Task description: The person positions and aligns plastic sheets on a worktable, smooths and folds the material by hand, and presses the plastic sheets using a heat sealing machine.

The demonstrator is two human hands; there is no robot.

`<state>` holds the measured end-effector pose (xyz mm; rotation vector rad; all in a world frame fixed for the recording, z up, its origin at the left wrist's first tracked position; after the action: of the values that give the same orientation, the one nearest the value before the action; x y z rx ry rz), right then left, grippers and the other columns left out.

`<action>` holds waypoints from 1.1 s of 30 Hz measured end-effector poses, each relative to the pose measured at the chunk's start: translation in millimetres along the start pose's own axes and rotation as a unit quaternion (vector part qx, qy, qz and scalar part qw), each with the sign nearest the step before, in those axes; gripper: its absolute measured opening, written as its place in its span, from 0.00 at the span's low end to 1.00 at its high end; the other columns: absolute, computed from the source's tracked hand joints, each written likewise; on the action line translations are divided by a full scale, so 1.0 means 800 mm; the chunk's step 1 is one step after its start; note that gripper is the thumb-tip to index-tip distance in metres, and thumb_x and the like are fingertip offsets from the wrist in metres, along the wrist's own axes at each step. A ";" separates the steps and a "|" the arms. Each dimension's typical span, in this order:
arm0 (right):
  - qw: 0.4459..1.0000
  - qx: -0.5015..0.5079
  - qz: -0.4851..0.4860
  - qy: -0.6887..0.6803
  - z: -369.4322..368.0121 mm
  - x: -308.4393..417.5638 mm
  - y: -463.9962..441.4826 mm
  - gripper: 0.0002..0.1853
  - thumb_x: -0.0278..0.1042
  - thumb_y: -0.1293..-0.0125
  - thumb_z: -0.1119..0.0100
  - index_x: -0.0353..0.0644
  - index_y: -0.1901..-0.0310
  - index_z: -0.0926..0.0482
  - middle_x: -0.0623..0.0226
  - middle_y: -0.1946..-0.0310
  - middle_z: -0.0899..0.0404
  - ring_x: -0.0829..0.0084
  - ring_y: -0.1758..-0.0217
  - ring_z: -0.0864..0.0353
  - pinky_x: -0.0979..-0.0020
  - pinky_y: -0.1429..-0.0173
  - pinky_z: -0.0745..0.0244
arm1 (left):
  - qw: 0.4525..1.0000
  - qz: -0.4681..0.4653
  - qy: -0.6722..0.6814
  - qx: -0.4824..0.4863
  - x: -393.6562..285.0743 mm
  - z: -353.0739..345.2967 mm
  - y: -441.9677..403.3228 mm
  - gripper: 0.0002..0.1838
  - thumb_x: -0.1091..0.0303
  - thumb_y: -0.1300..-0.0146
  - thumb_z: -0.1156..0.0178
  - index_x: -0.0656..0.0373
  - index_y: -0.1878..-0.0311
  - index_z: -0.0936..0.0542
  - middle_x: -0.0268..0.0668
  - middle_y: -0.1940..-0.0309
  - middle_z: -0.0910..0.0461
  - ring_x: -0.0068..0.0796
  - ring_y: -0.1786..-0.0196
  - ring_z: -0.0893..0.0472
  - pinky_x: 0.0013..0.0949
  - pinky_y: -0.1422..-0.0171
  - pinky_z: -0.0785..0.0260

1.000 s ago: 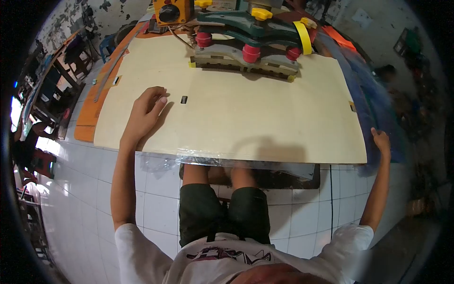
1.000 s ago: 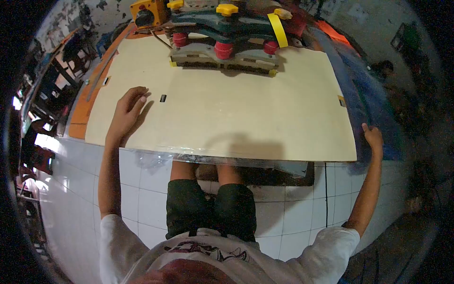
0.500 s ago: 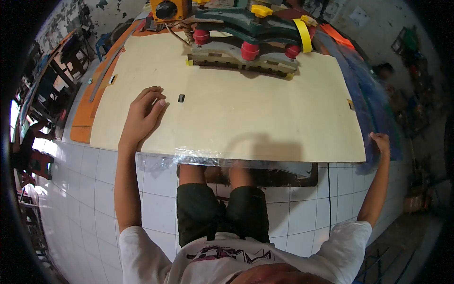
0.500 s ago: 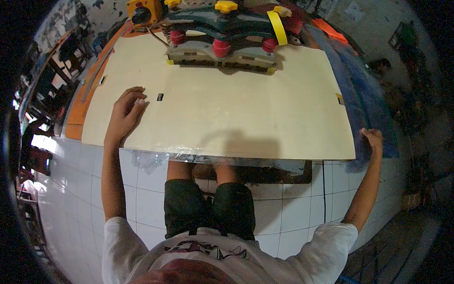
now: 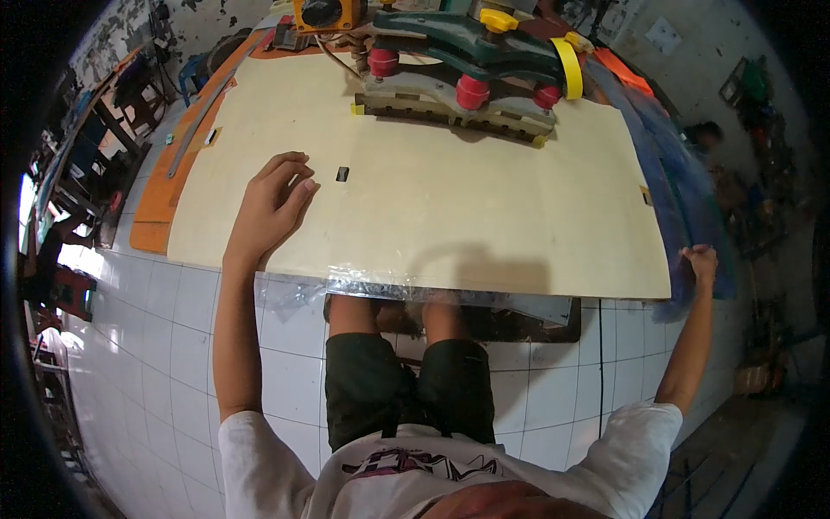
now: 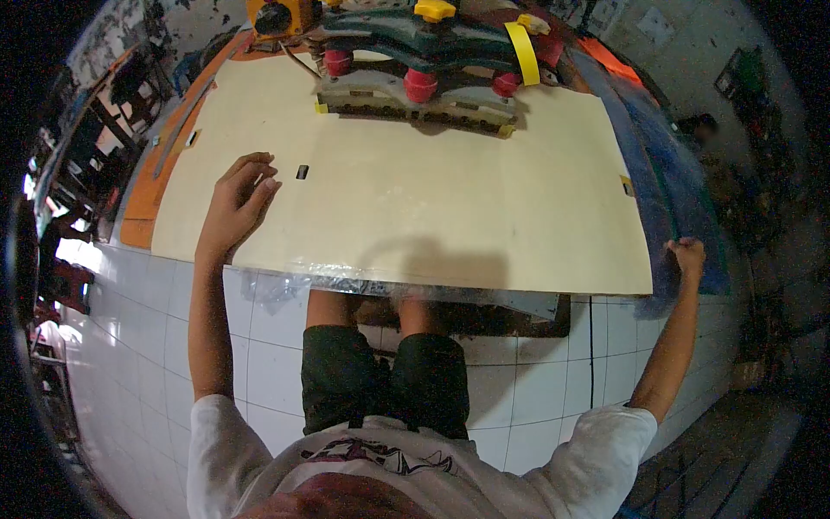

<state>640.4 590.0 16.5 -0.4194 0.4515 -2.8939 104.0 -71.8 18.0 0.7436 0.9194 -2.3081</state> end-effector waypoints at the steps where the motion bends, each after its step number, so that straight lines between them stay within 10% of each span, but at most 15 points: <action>1: 0.999 -0.043 0.009 0.023 0.008 0.003 0.002 0.17 0.40 0.49 0.25 0.42 0.60 0.14 0.56 0.58 0.14 0.57 0.53 0.15 0.57 0.47 0.23 | 1.000 -0.007 0.001 0.000 -0.001 0.000 0.000 0.10 0.72 0.37 0.38 0.71 0.57 0.20 0.47 0.49 0.21 0.36 0.55 0.17 0.31 0.54 0.23; 14: 0.977 -0.175 0.086 0.081 0.182 0.157 -0.004 0.16 0.45 0.28 0.48 0.54 0.45 0.18 0.62 0.48 0.17 0.55 0.46 0.19 0.57 0.45 0.25 | 1.000 -0.014 -0.007 0.005 0.006 -0.004 0.000 0.12 0.72 0.36 0.39 0.71 0.54 0.22 0.49 0.48 0.21 0.40 0.54 0.16 0.34 0.53 0.23; 20: 0.879 -0.411 0.241 -0.028 0.305 0.276 0.126 0.16 0.39 0.27 0.47 0.53 0.42 0.20 0.63 0.48 0.17 0.62 0.48 0.16 0.66 0.48 0.23 | 0.994 0.001 0.038 -0.100 -0.003 0.012 0.004 0.18 0.74 0.37 0.40 0.66 0.44 0.26 0.49 0.51 0.20 0.44 0.49 0.18 0.38 0.48 0.24; 24: 0.823 -0.174 0.536 -0.071 0.268 0.381 0.297 0.10 0.21 0.37 0.43 0.41 0.56 0.17 0.59 0.60 0.15 0.62 0.61 0.14 0.66 0.57 0.20 | 0.980 -0.179 -0.025 -0.082 -0.068 -0.002 0.029 0.20 0.73 0.40 0.38 0.64 0.44 0.25 0.49 0.53 0.20 0.49 0.49 0.20 0.43 0.43 0.27; 28: 0.712 0.094 0.695 -0.044 0.216 0.418 0.464 0.14 0.25 0.51 0.38 0.47 0.60 0.18 0.67 0.78 0.27 0.64 0.78 0.24 0.66 0.75 0.30 | 0.923 -0.334 0.146 0.121 -0.219 -0.097 0.080 0.34 0.59 0.48 0.29 0.59 0.39 0.28 0.47 0.39 0.27 0.48 0.37 0.27 0.50 0.31 0.38; 33: 0.570 0.241 0.778 -0.106 0.264 0.388 0.539 0.16 0.36 0.54 0.34 0.55 0.59 0.14 0.80 0.80 0.32 0.81 0.81 0.30 0.76 0.78 0.38 | 0.775 -0.489 0.281 0.284 -0.326 -0.140 0.142 0.19 0.56 0.46 0.33 0.52 0.53 0.20 0.35 0.62 0.19 0.35 0.51 0.19 0.58 0.32 0.42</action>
<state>469.8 60.2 147.1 -0.0923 -0.1008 -1.0624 393.2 11.8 70.8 1.5523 0.9891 -3.4721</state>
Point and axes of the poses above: each hand's wrist, its own y-axis away from the middle knuckle, its own z-axis out of the back of the hand, x = y × z, the point moved 8 cm from there along -y, towards the middle knuckle
